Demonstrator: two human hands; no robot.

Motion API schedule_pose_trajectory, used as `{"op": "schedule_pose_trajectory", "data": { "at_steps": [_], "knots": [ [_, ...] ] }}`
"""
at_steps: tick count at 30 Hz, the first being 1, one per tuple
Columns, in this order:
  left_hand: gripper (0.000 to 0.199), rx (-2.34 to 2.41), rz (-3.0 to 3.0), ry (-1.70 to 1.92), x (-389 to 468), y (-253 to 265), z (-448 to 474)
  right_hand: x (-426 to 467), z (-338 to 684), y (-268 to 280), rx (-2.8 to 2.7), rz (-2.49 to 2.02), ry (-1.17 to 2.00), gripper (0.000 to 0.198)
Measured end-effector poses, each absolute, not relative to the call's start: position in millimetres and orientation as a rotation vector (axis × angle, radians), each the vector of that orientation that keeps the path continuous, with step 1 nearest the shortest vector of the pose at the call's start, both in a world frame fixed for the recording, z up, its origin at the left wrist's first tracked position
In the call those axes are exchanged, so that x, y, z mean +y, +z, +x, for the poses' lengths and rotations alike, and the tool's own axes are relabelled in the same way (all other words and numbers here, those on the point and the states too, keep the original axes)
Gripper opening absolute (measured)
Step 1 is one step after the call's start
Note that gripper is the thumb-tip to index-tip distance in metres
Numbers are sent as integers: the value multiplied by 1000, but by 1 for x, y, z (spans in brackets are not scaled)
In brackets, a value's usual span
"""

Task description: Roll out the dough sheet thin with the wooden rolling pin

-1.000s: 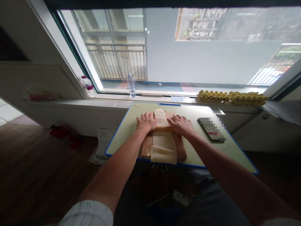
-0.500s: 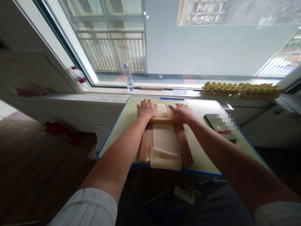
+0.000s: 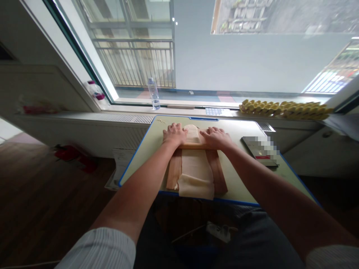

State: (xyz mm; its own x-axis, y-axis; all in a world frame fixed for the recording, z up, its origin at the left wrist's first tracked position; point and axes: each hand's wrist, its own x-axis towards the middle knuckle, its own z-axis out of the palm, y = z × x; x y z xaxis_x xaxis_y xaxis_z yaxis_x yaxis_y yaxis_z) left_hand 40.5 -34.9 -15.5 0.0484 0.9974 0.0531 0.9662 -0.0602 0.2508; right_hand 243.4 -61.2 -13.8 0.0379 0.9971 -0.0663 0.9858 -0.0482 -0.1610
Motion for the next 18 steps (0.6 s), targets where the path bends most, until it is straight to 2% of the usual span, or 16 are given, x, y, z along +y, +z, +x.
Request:
{"op": "schedule_pose_trajectory", "data": {
  "at_steps": [4,10,18],
  "knots": [
    [64,2027,2142,269,-54,-14,39,-84,239,-14,-2031,-2245,279,81],
    [73,2031,2150,259,-92,-14,37,-131,231,-17,-2095,-2212,24,74],
    [65,2057,2259,303,-146,-20,30,-183,225,-21,-2141,-2160,-30,67]
  ]
}}
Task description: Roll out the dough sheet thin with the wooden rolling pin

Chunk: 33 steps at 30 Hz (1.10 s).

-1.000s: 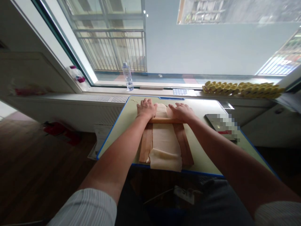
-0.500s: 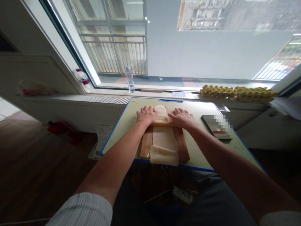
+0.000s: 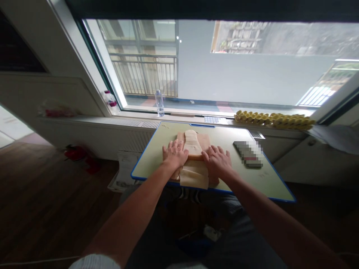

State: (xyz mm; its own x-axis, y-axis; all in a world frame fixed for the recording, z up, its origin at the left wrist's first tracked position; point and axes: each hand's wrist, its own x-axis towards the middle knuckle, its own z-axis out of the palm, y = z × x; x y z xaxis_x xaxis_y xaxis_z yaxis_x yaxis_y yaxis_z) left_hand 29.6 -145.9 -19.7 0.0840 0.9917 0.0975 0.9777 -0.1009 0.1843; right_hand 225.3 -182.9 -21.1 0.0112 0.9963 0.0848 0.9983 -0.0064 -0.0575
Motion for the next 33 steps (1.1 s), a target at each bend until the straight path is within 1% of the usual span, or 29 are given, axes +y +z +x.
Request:
{"op": "schedule_pose_trajectory", "data": {
  "at_steps": [6,9,12,16,18,23,27,33],
  "knots": [
    [61,2004,2328,383,-193,-23,19,-223,225,-24,-2143,-2137,-15,68],
    [54,1997,2340,434,-206,-20,16,-229,224,-16,-2164,-2122,8,62],
    [50,1979,2298,516,-203,-15,14,-220,222,-9,-2176,-2095,-14,57],
    [52,2052,2204,700,-180,-11,15,-202,220,-13,-2167,-2098,-53,56],
    [52,2084,2205,663,-170,-12,17,-199,219,-18,-2190,-2112,-52,57],
    [51,2052,2317,429,-166,-17,19,-211,218,-25,-2202,-2088,-120,59],
    [58,1926,2376,272,-170,-18,15,-217,217,-26,-2210,-2063,-163,60],
    [63,1906,2362,238,-157,-23,12,-204,218,-23,-2213,-2078,-167,59]
  ]
}}
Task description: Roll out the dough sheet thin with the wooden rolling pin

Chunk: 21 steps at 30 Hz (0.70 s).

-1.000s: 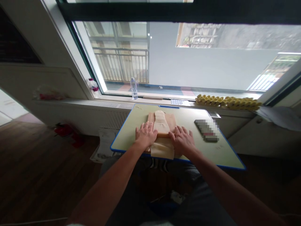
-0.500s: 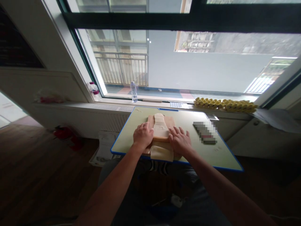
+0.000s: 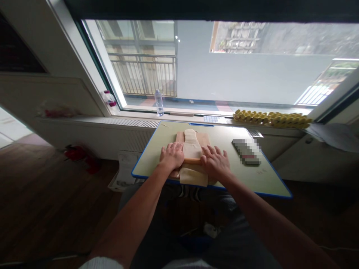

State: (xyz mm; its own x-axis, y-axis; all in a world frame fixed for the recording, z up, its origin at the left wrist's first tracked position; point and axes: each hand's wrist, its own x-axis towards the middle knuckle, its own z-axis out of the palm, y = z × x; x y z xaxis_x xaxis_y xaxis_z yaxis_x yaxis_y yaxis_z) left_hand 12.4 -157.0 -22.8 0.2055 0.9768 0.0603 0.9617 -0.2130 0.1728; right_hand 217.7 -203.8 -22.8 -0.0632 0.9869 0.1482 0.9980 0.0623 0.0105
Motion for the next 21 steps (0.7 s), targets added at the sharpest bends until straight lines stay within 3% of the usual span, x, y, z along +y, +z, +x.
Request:
{"op": "schedule_pose_trajectory", "data": {
  "at_steps": [14,21],
  "knots": [
    [55,1998,2293,359,-100,-23,18,-126,226,-16,-2145,-2098,122,66],
    [43,2157,2299,543,-69,-16,24,-84,227,-18,-2035,-2032,84,62]
  ]
}}
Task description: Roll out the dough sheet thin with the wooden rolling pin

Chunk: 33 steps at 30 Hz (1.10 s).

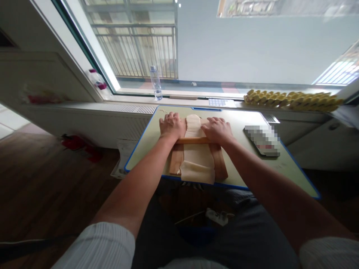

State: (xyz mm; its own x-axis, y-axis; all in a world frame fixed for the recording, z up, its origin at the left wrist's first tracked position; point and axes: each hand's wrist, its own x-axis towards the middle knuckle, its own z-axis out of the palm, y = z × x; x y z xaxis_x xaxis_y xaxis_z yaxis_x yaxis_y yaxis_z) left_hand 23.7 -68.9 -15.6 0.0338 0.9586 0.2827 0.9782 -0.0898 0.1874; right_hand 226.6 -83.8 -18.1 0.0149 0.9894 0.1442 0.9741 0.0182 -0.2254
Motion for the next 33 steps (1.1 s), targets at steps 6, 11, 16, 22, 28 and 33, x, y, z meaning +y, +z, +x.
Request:
{"op": "schedule_pose_trajectory", "data": {
  "at_steps": [6,11,16,22,28,33],
  "knots": [
    [40,-2120,-2207,-442,-47,-14,25,-60,228,-25,-1996,-2053,44,62],
    [41,-2109,-2251,-444,-52,-14,26,-65,228,-24,-1982,-2043,30,62],
    [41,-2065,-2307,-497,-68,-15,24,-86,227,-20,-2000,-2078,38,60],
    [40,-2062,-2343,-506,-107,-21,20,-140,223,-20,-2011,-2097,-38,62],
    [38,-2050,-2216,-592,-153,-12,22,-187,213,-20,-2004,-2154,-187,70],
    [40,-2048,-2195,-698,-174,-20,24,-195,213,-26,-2018,-2158,-130,72]
  ]
}}
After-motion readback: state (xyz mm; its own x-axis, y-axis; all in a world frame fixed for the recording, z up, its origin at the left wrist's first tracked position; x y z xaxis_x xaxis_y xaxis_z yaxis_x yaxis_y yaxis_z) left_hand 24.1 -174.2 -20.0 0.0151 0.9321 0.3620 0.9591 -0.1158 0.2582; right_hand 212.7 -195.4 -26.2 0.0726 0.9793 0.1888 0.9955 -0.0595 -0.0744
